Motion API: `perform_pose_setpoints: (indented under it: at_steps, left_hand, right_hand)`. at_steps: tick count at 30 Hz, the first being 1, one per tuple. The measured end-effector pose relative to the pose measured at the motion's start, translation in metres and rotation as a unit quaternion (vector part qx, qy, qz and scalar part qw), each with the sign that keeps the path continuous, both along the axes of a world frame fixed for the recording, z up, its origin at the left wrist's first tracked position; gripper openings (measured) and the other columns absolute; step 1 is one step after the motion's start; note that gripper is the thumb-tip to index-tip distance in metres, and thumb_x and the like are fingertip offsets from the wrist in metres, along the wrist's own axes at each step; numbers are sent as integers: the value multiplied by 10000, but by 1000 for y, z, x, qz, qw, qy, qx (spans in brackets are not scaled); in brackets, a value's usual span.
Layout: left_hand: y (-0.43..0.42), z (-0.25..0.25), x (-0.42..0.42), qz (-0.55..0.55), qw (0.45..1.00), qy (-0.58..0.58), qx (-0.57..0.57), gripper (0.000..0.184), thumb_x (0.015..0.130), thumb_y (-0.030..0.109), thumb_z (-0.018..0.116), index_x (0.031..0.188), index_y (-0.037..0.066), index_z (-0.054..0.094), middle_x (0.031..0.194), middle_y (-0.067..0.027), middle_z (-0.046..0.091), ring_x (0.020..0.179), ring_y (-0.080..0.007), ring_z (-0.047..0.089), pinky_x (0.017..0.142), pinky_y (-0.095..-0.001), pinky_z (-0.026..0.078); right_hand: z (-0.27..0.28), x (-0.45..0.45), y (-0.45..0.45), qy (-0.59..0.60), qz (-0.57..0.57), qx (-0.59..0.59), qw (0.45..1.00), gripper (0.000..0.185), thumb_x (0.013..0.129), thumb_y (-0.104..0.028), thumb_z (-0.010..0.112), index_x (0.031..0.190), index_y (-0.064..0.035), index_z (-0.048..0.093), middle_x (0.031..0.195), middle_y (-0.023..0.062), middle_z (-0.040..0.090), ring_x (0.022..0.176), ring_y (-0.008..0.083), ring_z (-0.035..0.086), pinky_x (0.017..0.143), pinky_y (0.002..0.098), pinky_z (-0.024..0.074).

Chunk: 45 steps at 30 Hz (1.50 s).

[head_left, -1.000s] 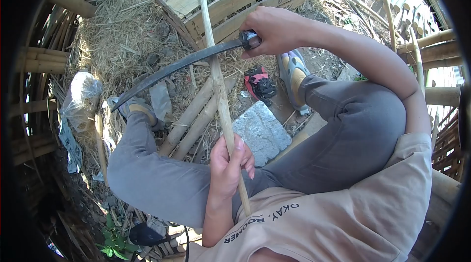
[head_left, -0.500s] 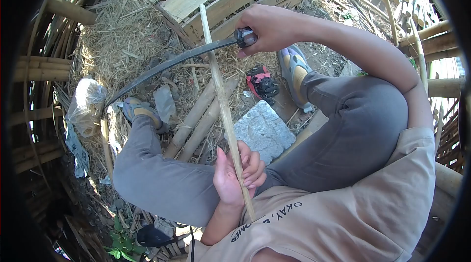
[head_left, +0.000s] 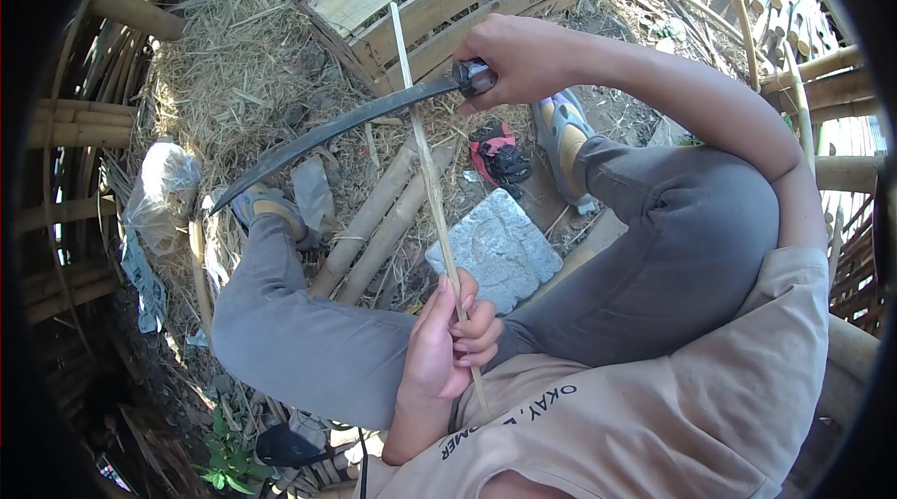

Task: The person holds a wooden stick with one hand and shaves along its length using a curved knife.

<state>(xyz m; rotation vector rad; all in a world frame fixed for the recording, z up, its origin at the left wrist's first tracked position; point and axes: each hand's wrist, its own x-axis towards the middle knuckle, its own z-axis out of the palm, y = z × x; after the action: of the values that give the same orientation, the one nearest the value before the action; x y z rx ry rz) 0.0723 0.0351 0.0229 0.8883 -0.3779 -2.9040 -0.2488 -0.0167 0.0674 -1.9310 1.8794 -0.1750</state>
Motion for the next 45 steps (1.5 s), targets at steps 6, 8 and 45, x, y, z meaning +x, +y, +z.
perform_pose_setpoints:
  at_steps: [6, 8, 45]
  left_hand:
    - [3, 0, 2, 10, 1000, -3, 6, 356, 1113, 443, 342, 908, 160, 406, 628, 72, 265, 521, -30, 197, 418, -199, 166]
    - [5, 1, 0, 18, 1000, -18, -16, 355, 1113, 440, 349, 906, 157, 408, 626, 74, 262, 519, -31, 194, 416, -202, 162]
    - [6, -8, -6, 53, 998, -11, -14, 340, 1115, 414, 366, 904, 153, 415, 613, 82, 256, 491, -25, 194, 399, -197, 169]
  right_hand:
    - [-1, 1, 0, -1, 2, 0, 1000, 376, 818, -399, 809, 904, -42, 728, 780, 145, 706, 801, 342, 699, 726, 449, 541]
    - [-3, 1, 0, 4, 2, -1, 1000, 376, 820, -398, 808, 908, -40, 729, 780, 146, 707, 805, 346, 700, 730, 452, 542]
    - [-12, 20, 2, 21, 19, 0, 1000, 335, 818, -311, 751, 744, 8, 682, 677, 190, 662, 710, 386, 686, 668, 478, 546]
